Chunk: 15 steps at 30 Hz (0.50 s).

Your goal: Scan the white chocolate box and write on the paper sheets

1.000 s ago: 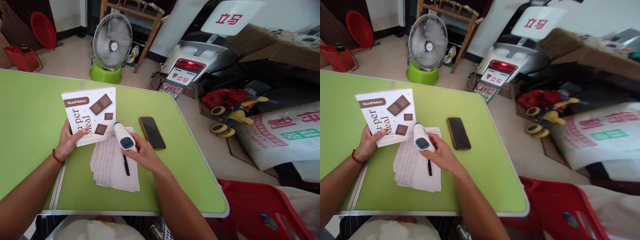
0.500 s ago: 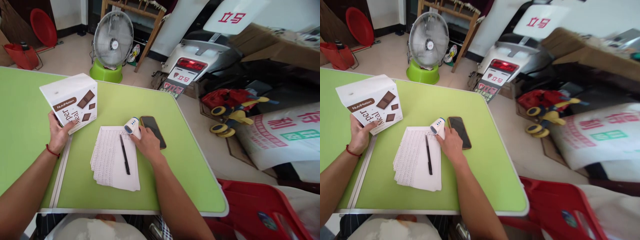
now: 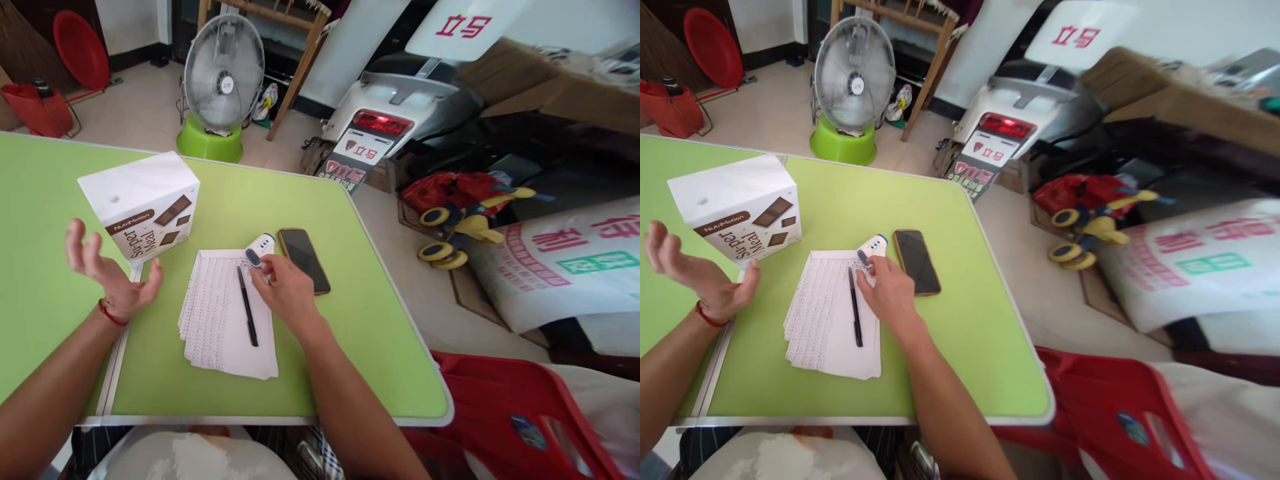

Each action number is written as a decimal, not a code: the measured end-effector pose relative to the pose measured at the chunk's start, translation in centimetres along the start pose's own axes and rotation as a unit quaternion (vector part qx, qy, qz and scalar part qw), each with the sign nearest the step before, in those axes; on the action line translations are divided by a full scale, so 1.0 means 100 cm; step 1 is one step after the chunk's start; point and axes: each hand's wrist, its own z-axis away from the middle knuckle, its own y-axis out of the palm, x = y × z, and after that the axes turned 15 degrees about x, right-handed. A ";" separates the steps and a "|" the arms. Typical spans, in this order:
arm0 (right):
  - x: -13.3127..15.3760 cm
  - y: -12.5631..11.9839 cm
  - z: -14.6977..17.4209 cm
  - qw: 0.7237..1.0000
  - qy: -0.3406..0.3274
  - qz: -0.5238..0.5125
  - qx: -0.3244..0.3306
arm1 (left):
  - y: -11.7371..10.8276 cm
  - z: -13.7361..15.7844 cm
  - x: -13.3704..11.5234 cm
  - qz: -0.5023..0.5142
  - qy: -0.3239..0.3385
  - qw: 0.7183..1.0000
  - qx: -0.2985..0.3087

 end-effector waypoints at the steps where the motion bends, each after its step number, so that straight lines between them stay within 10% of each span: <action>1: 0.004 0.002 0.002 1.000 -0.011 -0.016 0.024 | 0.001 0.002 -0.006 0.002 0.032 0.999 0.013; 4: 0.015 0.007 0.005 0.995 -0.029 -0.010 0.099 | 0.004 0.008 -0.024 0.092 0.067 0.966 0.233; 8: 0.020 0.010 0.004 0.990 -0.057 -0.014 0.126 | 0.008 0.013 -0.034 0.199 0.055 0.817 0.538; 15: 0.016 0.021 -0.002 0.953 -0.153 -0.260 0.039 | 0.012 0.022 -0.030 0.155 0.052 0.778 0.607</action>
